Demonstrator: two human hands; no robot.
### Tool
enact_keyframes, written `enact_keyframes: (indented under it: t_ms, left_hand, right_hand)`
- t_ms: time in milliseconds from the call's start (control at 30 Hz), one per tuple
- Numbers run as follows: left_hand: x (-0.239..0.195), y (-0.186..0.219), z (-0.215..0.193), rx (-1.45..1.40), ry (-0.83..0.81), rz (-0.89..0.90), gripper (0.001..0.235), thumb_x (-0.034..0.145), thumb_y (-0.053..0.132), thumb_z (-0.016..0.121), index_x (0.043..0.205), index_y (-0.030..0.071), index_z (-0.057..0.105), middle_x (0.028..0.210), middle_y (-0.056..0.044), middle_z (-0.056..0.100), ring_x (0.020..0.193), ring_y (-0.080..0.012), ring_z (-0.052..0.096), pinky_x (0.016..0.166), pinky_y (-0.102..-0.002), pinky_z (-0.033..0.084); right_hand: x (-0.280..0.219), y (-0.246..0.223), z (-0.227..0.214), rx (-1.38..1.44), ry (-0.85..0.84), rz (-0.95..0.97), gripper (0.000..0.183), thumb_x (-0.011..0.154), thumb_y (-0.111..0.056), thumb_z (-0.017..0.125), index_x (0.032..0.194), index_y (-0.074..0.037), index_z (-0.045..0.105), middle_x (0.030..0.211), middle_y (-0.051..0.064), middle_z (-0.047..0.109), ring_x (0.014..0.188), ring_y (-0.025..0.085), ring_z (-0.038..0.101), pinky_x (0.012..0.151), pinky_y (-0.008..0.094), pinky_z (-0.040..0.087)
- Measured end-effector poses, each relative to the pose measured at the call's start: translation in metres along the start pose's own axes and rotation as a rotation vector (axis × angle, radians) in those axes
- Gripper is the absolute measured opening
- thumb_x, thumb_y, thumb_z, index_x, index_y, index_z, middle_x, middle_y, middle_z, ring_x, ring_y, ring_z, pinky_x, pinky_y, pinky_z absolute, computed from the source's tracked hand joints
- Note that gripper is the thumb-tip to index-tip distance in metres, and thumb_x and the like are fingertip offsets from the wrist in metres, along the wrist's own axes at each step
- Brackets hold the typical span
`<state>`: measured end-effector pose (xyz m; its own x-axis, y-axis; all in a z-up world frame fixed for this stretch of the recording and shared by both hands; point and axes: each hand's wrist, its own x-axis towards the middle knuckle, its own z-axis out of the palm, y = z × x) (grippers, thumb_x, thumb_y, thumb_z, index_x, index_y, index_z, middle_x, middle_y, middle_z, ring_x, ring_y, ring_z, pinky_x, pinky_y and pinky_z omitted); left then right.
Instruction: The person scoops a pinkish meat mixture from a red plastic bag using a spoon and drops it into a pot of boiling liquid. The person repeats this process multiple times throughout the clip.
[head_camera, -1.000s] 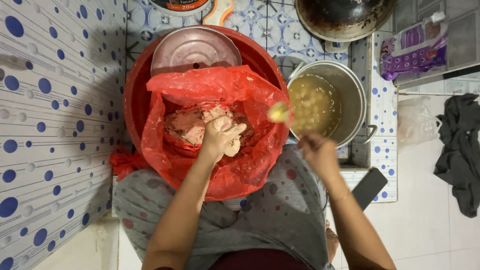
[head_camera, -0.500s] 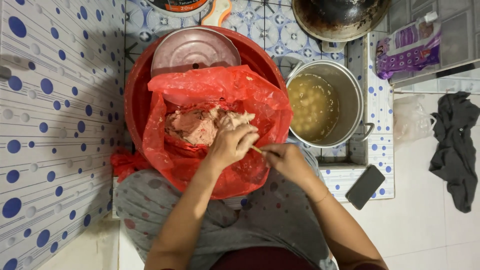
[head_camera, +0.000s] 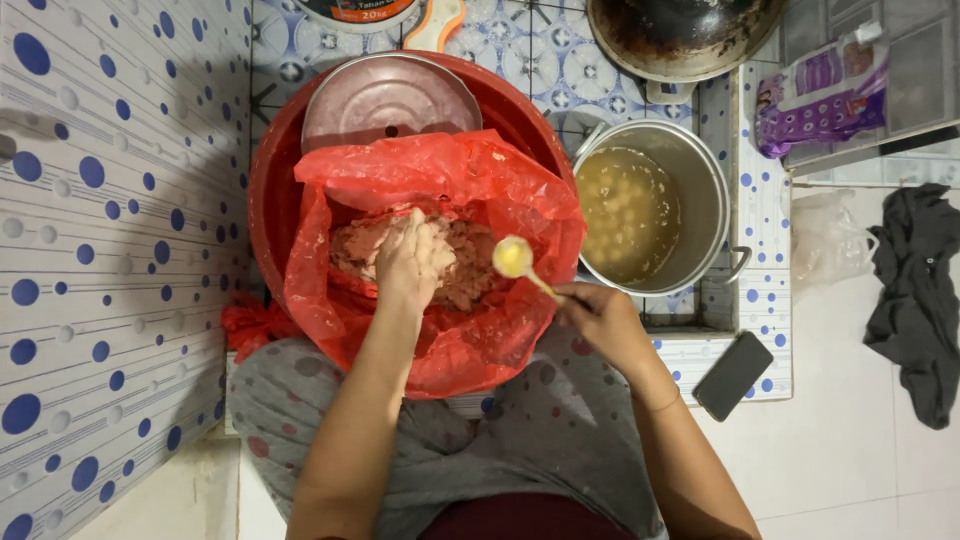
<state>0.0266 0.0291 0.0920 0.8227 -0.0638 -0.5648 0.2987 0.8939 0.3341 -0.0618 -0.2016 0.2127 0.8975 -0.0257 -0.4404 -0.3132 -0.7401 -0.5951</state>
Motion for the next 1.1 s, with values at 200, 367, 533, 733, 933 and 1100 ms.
enact_keyframes:
  t_ms: [200, 367, 533, 733, 933, 1100]
  left_hand:
    - [-0.012, 0.006, 0.012, 0.278, -0.027, 0.067, 0.020, 0.097, 0.016, 0.074, 0.085, 0.012, 0.058, 0.042, -0.004, 0.040, 0.027, -0.0115, 0.033, 0.025, -0.022, 0.025]
    - [-0.004, -0.003, 0.001, 0.456, 0.073, 0.091, 0.025, 0.083, 0.005, 0.083, 0.083, 0.013, 0.060, 0.049, -0.009, 0.052, 0.032, -0.0204, 0.048, 0.023, -0.031, 0.037]
    - [-0.003, 0.009, -0.004, 0.650, 0.108, 0.299, 0.030, 0.079, 0.001, 0.086, 0.081, 0.012, 0.058, 0.057, -0.008, 0.060, 0.042, -0.0195, 0.060, 0.028, -0.032, 0.047]
    - [-0.011, 0.058, -0.010, 0.598, -0.099, 0.511, 0.015, 0.096, 0.016, 0.064, 0.084, 0.010, 0.059, 0.062, -0.007, 0.061, 0.047, -0.0087, 0.053, 0.036, -0.022, 0.041]
    - [-0.011, 0.058, -0.013, 0.557, -0.124, 0.465, 0.018, 0.090, 0.012, 0.072, 0.102, -0.001, 0.068, 0.074, -0.020, 0.070, 0.046, -0.0128, 0.060, 0.035, -0.025, 0.045]
    - [-0.030, 0.043, 0.007, 0.478, -0.163, 0.326, 0.022, 0.085, 0.003, 0.071, 0.101, -0.010, 0.067, 0.067, -0.011, 0.061, 0.049, -0.0121, 0.060, 0.034, -0.024, 0.048]
  right_hand:
    - [0.008, 0.071, 0.048, 0.420, 0.263, -0.012, 0.019, 0.094, -0.009, 0.070, 0.111, -0.005, 0.078, 0.061, 0.013, 0.072, 0.038, 0.015, 0.058, 0.036, 0.027, 0.046]
    - [0.012, 0.108, 0.082, 0.618, 0.377, -0.009, 0.022, 0.098, -0.009, 0.066, 0.115, 0.000, 0.075, 0.062, 0.015, 0.069, 0.040, 0.014, 0.056, 0.034, 0.025, 0.045]
    - [0.026, 0.113, 0.093, 0.606, 0.471, -0.108, 0.019, 0.098, -0.004, 0.065, 0.113, 0.001, 0.076, 0.060, 0.014, 0.067, 0.041, 0.014, 0.055, 0.039, 0.025, 0.044]
    - [0.031, 0.108, 0.095, 0.566, 0.513, -0.183, 0.019, 0.097, -0.002, 0.066, 0.112, 0.000, 0.077, 0.060, 0.013, 0.067, 0.042, 0.014, 0.056, 0.043, 0.025, 0.045]
    - [0.034, 0.114, 0.099, 0.577, 0.516, -0.166, 0.018, 0.097, -0.003, 0.066, 0.112, -0.001, 0.077, 0.060, 0.013, 0.066, 0.041, 0.013, 0.055, 0.042, 0.024, 0.043]
    - [0.036, 0.116, 0.101, 0.566, 0.520, -0.174, 0.018, 0.097, -0.003, 0.066, 0.112, -0.002, 0.077, 0.060, 0.013, 0.067, 0.040, 0.014, 0.056, 0.040, 0.024, 0.043]
